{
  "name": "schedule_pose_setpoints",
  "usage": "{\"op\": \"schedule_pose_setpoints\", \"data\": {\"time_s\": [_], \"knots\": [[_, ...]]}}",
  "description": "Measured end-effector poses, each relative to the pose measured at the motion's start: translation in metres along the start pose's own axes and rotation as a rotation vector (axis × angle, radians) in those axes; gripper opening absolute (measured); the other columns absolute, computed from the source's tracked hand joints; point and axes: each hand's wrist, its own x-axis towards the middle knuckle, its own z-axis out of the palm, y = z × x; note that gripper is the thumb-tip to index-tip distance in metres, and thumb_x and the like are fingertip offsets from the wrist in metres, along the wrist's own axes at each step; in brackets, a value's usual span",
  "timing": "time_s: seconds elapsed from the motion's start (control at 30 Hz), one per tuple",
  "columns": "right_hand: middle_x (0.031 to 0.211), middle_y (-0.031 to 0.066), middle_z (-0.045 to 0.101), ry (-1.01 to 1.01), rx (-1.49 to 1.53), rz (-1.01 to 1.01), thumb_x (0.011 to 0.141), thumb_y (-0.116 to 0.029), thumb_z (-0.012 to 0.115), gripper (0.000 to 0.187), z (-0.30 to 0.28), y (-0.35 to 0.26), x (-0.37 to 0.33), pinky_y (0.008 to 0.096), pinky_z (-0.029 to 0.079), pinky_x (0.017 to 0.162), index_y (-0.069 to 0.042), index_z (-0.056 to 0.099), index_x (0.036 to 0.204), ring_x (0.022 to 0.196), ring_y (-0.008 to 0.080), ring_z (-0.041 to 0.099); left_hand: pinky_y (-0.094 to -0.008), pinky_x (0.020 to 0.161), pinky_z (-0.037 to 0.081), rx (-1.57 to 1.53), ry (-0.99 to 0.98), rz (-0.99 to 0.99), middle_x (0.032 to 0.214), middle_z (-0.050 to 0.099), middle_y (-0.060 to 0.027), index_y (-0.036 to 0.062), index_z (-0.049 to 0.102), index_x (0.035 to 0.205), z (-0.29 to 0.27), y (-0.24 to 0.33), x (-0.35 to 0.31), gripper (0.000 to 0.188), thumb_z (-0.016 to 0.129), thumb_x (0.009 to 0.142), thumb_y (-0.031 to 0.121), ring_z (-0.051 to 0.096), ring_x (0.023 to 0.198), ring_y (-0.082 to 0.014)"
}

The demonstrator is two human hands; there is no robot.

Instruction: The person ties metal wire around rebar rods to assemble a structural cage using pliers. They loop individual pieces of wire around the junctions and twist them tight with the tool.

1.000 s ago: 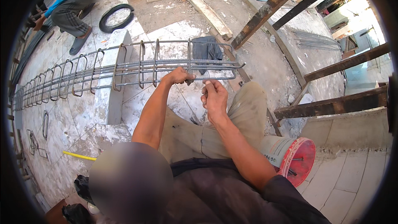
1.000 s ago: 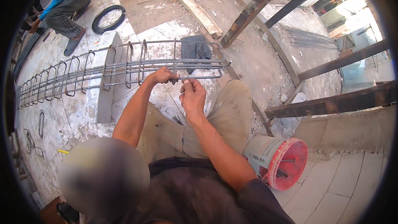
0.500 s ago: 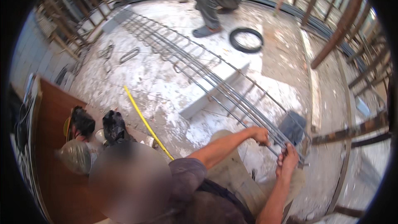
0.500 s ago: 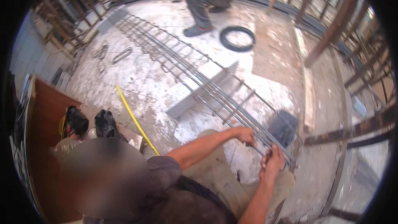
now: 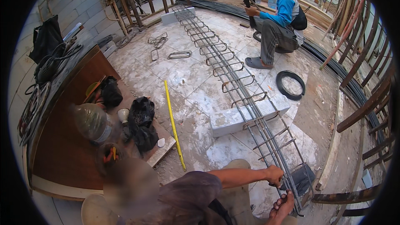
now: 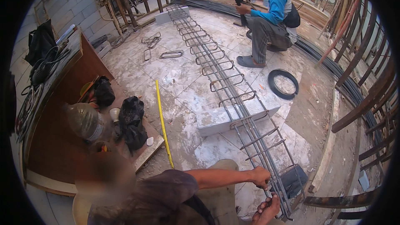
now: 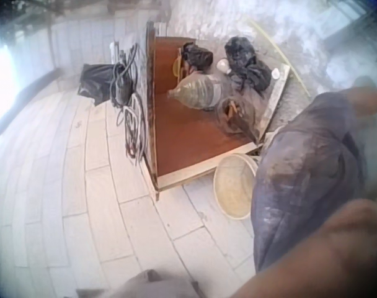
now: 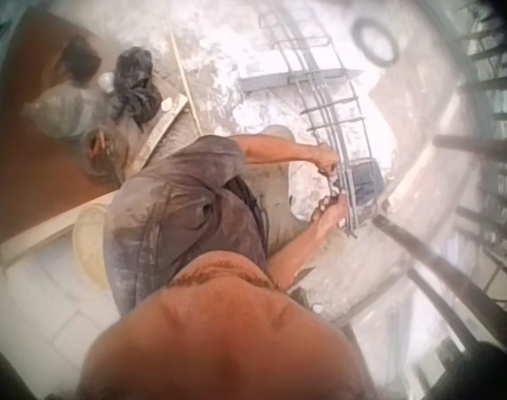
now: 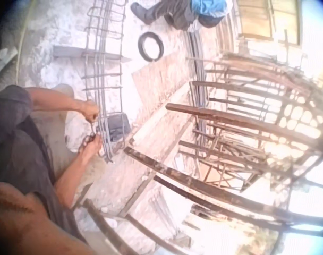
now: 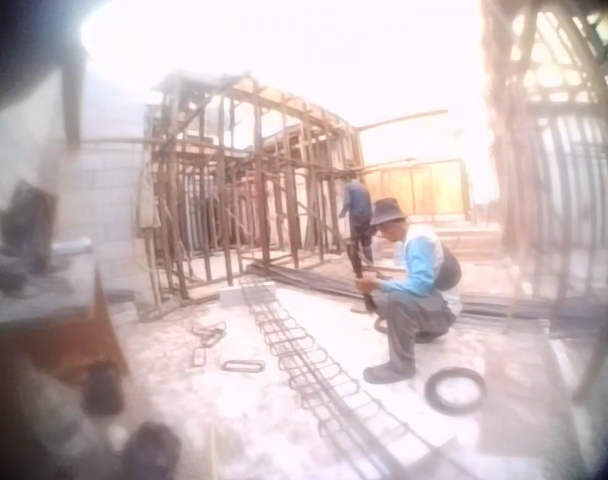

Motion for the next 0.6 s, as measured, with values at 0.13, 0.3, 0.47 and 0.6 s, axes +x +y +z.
{"op": "schedule_pose_setpoints", "data": {"time_s": [0.13,0.3,0.47,0.6], "knots": [[0.078,0.0011,0.056,0.020,0.041,-0.051,0.103,-0.026,0.060,0.024,0.000,0.024,-0.011,0.0215,0.032,0.032,-0.005,0.064,0.114,0.046,0.0065,0.048,-0.0468,0.073,0.054,-0.034,0.568,0.133,0.086,0.075,-0.0167,0.0024,0.078,0.100,0.027,-0.006,-0.031,0.050,0.076,0.086,0.050,0.073,0.084,-0.0361],[0.082,0.0066,0.063,0.208,-0.208,-0.283,0.106,-0.021,0.056,0.024,0.037,0.019,-0.035,0.0247,0.041,0.036,0.000,0.065,0.113,0.050,0.0121,0.056,-0.0342,0.085,0.054,-0.919,0.230,-0.105,0.102,0.075,-0.0111,0.0021,0.069,0.130,-0.014,0.071,-0.048,0.048,0.059,0.106,0.042,0.067,0.094,-0.0169],[0.080,0.0037,0.064,-0.005,-0.099,-0.522,0.106,-0.014,0.059,0.018,0.078,0.037,-0.049,0.0248,0.045,0.055,0.003,0.066,0.105,0.067,0.0071,0.056,-0.0258,0.072,0.051,-1.183,0.233,-0.092,0.090,0.066,-0.0019,0.0015,0.068,0.131,-0.045,0.090,-0.088,0.034,0.056,0.107,0.023,0.061,0.081,-0.0083],[0.081,0.0088,0.069,-0.263,-0.470,-0.390,0.102,-0.022,0.069,0.029,0.052,0.074,-0.031,0.0292,0.051,0.064,0.005,0.069,0.112,0.074,0.0112,0.063,-0.0218,0.065,0.048,-1.206,0.429,-0.158,0.082,0.057,0.0038,0.0014,0.067,0.126,-0.033,0.043,-0.123,0.027,0.055,0.109,0.019,0.056,0.074,-0.0060]]}}
